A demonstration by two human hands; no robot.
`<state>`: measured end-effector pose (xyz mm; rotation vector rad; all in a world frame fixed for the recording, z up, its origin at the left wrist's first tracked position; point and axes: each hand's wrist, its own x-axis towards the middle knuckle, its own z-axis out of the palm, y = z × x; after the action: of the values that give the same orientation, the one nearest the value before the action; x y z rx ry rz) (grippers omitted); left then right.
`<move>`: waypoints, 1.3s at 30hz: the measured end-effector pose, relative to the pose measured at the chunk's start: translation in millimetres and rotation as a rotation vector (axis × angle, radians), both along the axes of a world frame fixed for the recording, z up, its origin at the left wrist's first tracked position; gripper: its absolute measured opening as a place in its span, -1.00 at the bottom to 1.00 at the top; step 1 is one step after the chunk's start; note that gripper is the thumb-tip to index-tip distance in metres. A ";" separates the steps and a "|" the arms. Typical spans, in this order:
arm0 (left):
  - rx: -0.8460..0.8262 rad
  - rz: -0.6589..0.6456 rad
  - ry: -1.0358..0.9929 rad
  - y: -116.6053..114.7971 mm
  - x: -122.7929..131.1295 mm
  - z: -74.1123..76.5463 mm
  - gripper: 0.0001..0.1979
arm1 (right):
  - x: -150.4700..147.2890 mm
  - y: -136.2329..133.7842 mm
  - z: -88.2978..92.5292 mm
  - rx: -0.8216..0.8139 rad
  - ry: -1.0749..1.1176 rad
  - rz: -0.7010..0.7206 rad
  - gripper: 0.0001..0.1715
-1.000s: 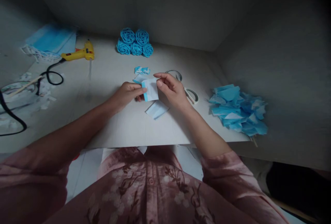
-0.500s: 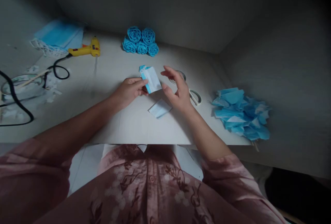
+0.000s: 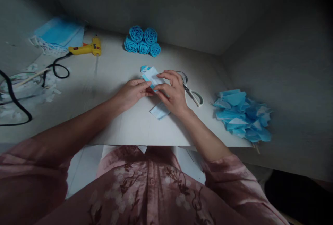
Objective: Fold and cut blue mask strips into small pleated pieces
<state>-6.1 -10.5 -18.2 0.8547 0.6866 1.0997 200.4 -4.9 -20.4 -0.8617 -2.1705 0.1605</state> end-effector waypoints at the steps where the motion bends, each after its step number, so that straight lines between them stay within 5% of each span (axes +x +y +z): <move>1: -0.005 0.008 0.014 0.0 -0.3 0.1 -0.78 | 0.2 -0.2 0.5 -0.021 0.034 0.005 -0.80; 19: 0.116 0.033 0.330 -5.7 -0.6 1.5 -0.68 | -6.3 0.1 -6.1 -0.625 0.554 0.049 -0.48; 29: 0.148 0.108 0.459 -4.8 -1.9 6.8 -0.78 | -7.3 1.4 -11.6 -0.762 0.606 0.157 -0.07; 39: 0.229 0.072 0.492 -5.4 -3.7 12.2 -0.75 | -6.1 -1.4 -5.4 -0.810 0.566 0.150 -0.10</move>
<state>-9.8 -15.9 -6.0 1.3292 1.0164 1.0520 194.2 -6.4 -25.8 -0.9210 -1.6001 1.2610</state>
